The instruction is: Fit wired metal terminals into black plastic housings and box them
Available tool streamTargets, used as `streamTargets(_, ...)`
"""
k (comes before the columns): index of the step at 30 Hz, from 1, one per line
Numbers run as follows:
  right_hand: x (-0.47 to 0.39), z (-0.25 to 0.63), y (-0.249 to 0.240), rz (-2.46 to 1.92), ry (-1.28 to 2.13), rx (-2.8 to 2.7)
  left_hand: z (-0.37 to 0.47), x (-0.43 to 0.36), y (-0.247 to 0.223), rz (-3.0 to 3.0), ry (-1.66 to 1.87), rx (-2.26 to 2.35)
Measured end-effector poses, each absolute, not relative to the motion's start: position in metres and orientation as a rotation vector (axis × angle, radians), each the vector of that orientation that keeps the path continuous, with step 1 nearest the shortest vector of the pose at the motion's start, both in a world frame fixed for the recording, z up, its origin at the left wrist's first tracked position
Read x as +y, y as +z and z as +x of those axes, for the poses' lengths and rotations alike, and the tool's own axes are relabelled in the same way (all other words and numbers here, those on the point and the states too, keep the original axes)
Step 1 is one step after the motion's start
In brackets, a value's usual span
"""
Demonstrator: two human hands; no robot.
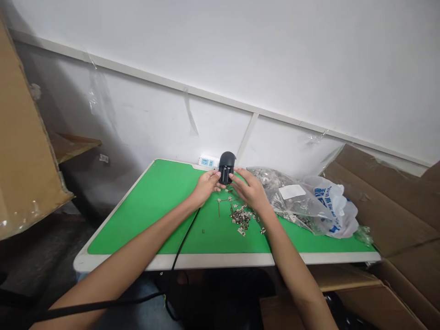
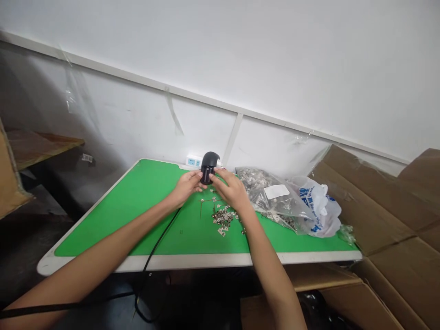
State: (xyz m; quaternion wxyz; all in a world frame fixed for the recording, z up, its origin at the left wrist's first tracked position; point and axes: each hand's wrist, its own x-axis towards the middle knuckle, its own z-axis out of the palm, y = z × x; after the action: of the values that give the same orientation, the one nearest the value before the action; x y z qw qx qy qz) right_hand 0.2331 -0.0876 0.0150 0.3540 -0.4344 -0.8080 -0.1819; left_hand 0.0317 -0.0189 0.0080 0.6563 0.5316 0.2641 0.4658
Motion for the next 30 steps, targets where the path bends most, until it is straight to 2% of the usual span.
streamTargets(3, -0.097, 0.236, 0.023, -1.375, -0.123, -1.995, 0.032, -0.018, 0.009, 1.154, 1.126, 0.671)
streamTargets(7, -0.103, 0.239, 0.025, -1.624, 0.779, -2.053, 0.032, -0.015, 0.008, 1.179, 1.216, 0.762)
streamTargets(10, -0.103, 0.239, 0.025, -1.684, 1.031, -2.026, 0.032, -0.013, 0.005, 1.221, 1.243, 0.821)
streamTargets(16, -0.101, 0.234, 0.012, -1.659, 0.862, -2.155, 0.029, -0.009, -0.003, 1.306, 1.242, 0.862)
streamTargets(22, -0.098, 0.232, 0.003, -1.431, 0.368, -2.151, 0.026, -0.007, -0.007, 1.381, 1.180, 0.842)
streamTargets(30, -0.102, 0.221, 0.022, -1.315, 0.266, -2.010, 0.030, -0.015, -0.004, 1.354, 1.036, 0.731)
